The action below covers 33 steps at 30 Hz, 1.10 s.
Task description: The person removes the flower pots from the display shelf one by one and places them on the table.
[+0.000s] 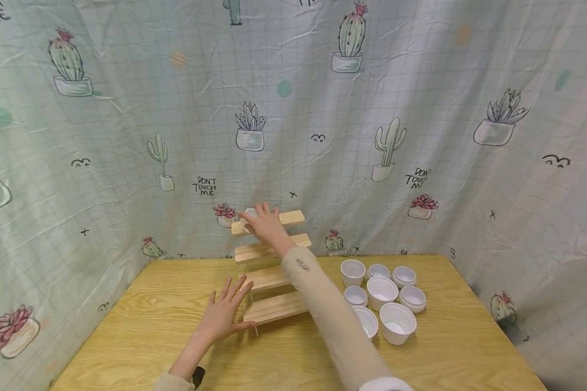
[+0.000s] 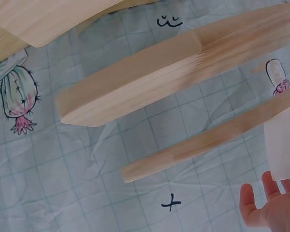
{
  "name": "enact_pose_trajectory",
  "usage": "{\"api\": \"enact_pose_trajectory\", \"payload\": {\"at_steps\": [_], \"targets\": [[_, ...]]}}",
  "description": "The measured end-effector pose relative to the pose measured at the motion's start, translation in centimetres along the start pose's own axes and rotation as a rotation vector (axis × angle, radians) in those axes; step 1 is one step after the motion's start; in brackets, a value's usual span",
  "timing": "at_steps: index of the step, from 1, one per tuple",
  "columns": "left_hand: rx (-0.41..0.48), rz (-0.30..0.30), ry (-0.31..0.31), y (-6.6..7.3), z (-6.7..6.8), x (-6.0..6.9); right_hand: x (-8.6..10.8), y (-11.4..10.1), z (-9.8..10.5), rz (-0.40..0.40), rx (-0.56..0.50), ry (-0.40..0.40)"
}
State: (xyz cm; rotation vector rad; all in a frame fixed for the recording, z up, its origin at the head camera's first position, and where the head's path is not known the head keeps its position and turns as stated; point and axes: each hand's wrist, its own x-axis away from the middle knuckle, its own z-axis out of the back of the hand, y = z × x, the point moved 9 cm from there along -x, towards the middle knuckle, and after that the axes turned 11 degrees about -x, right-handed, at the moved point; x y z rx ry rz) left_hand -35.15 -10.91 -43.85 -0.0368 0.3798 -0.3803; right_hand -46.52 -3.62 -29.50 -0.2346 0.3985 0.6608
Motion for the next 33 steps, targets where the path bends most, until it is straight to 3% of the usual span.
{"api": "enact_pose_trajectory", "payload": {"at_steps": [14, 27, 33], "targets": [[0.006, 0.001, -0.001, 0.0, 0.1, 0.0, 1.2, -0.4, 0.8, 0.086, 0.034, 0.047], [0.006, 0.007, -0.022, -0.1, -0.3, 0.1, 3.6, -1.0, 1.6, 0.171, 0.037, 0.084], [0.002, 0.004, -0.012, 0.0, -0.1, 0.1, 4.8, -0.8, 2.0, 0.204, 0.044, 0.14]]}}
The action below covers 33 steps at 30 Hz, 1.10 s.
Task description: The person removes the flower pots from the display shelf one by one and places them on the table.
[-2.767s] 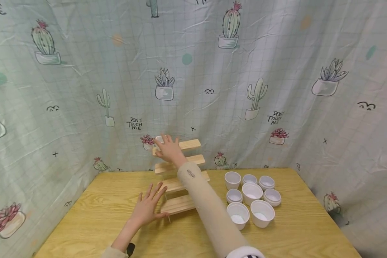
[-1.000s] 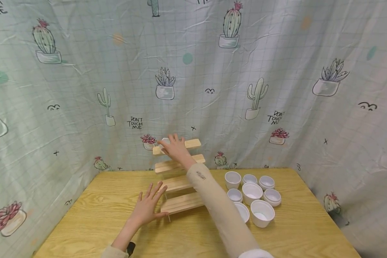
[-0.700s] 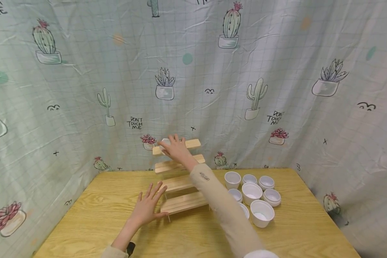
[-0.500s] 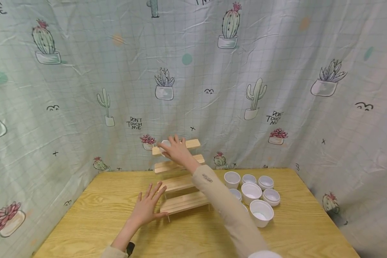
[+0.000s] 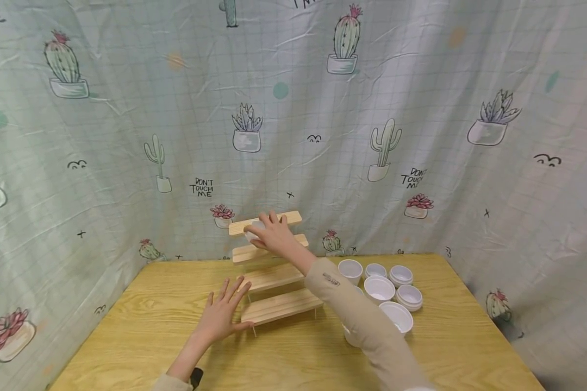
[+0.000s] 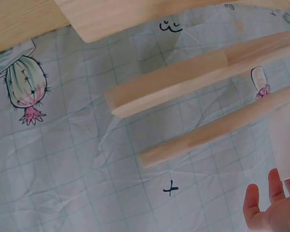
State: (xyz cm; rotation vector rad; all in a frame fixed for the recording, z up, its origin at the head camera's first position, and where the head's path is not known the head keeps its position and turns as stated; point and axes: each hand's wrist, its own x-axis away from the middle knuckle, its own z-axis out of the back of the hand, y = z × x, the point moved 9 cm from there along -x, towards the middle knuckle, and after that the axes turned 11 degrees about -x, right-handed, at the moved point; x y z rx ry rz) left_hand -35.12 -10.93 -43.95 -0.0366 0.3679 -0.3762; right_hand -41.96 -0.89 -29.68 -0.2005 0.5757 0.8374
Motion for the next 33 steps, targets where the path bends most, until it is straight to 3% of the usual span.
{"api": "enact_pose_trajectory", "payload": {"at_steps": [17, 23, 29, 33], "targets": [[0.017, 0.003, 0.006, 0.0, 0.0, 0.0, 4.0, -0.7, 0.6, 0.063, 0.036, -0.019], [0.006, 0.007, -0.002, -0.1, -0.2, 0.0, 5.4, -1.2, 1.2, 0.117, 0.007, 0.026], [0.005, 0.01, -0.007, -0.1, -0.3, 0.0, 6.9, -1.7, 1.9, 0.182, 0.051, 0.089], [0.015, 0.012, -0.003, -0.1, -0.1, 0.0, 7.9, -1.8, 2.0, 0.183, 0.062, 0.079]]}}
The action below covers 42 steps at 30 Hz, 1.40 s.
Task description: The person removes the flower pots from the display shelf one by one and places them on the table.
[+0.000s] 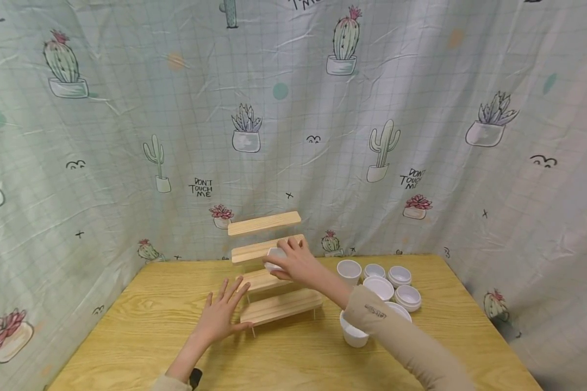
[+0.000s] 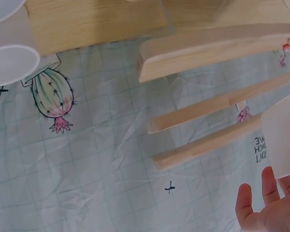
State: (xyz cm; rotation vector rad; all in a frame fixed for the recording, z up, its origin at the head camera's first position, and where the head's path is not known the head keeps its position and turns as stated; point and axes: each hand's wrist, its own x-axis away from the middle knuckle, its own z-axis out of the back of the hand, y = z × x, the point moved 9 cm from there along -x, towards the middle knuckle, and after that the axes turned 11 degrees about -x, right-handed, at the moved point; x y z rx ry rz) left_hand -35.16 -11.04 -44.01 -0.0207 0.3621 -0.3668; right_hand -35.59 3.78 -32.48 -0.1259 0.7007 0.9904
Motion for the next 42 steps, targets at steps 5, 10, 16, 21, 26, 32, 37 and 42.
{"api": "enact_pose_trajectory", "payload": {"at_steps": [5, 10, 16, 21, 26, 32, 37, 42], "targets": [[0.001, 0.001, 0.008, 0.0, 0.3, 0.0, 1.2, -0.4, 0.4, -0.006, -0.016, -0.027], [-0.005, -0.002, 0.016, 0.0, 0.4, 0.0, 2.4, -0.8, 1.1, 0.019, -0.04, -0.011], [0.0, -0.007, 0.02, -0.1, 0.4, 0.1, 3.9, -1.0, 1.9, 0.036, -0.058, 0.016], [-0.001, -0.005, 0.008, -0.1, 0.2, 0.0, 5.2, -1.0, 2.3, 0.03, -0.042, 0.023], [-0.009, -0.008, 0.001, -0.1, 0.0, -0.1, 6.6, -0.9, 2.6, 0.003, -0.037, 0.013], [-0.008, -0.007, -0.004, 0.0, 0.0, -0.1, 8.2, -0.6, 3.2, -0.04, -0.044, 0.006], [-0.004, -0.004, -0.004, 0.0, 0.0, 0.0, 9.6, -0.1, 4.0, -0.063, -0.051, 0.015], [0.002, -0.004, -0.01, 0.0, 0.0, 0.0, 11.5, 0.4, 4.5, -0.085, -0.046, 0.032]]}}
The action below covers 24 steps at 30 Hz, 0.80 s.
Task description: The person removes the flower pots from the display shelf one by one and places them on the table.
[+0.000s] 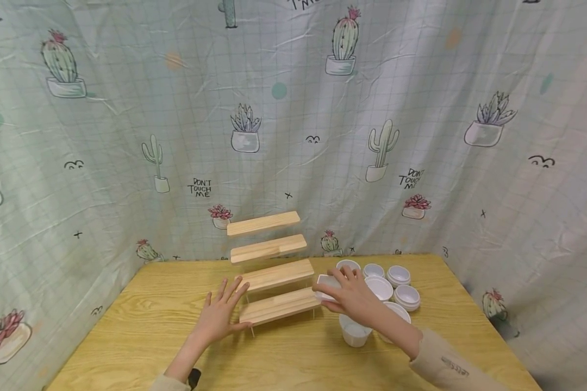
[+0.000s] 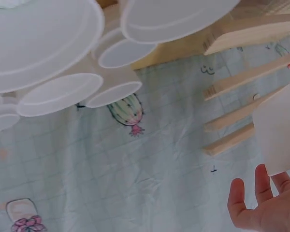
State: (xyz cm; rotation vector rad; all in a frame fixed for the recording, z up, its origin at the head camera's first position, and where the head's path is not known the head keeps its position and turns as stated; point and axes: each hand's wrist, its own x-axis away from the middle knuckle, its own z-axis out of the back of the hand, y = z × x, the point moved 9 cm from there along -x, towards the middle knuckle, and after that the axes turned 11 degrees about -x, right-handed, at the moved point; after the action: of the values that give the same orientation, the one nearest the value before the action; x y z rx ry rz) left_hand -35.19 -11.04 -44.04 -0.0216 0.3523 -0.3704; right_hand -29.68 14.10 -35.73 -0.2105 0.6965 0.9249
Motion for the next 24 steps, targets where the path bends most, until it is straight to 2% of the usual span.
{"api": "enact_pose_trajectory", "payload": {"at_steps": [6, 14, 24], "targets": [[-0.006, -0.006, 0.018, 0.1, 0.2, 0.0, 2.0, 0.3, 0.8, -0.023, -0.022, 0.025], [-0.004, -0.006, 0.02, 0.1, 0.3, 0.0, 4.2, 0.9, 2.0, -0.057, 0.024, 0.069], [-0.002, 0.0, 0.003, 0.0, -0.1, 0.0, 7.2, 1.9, 3.3, -0.161, 0.014, 0.053]]}}
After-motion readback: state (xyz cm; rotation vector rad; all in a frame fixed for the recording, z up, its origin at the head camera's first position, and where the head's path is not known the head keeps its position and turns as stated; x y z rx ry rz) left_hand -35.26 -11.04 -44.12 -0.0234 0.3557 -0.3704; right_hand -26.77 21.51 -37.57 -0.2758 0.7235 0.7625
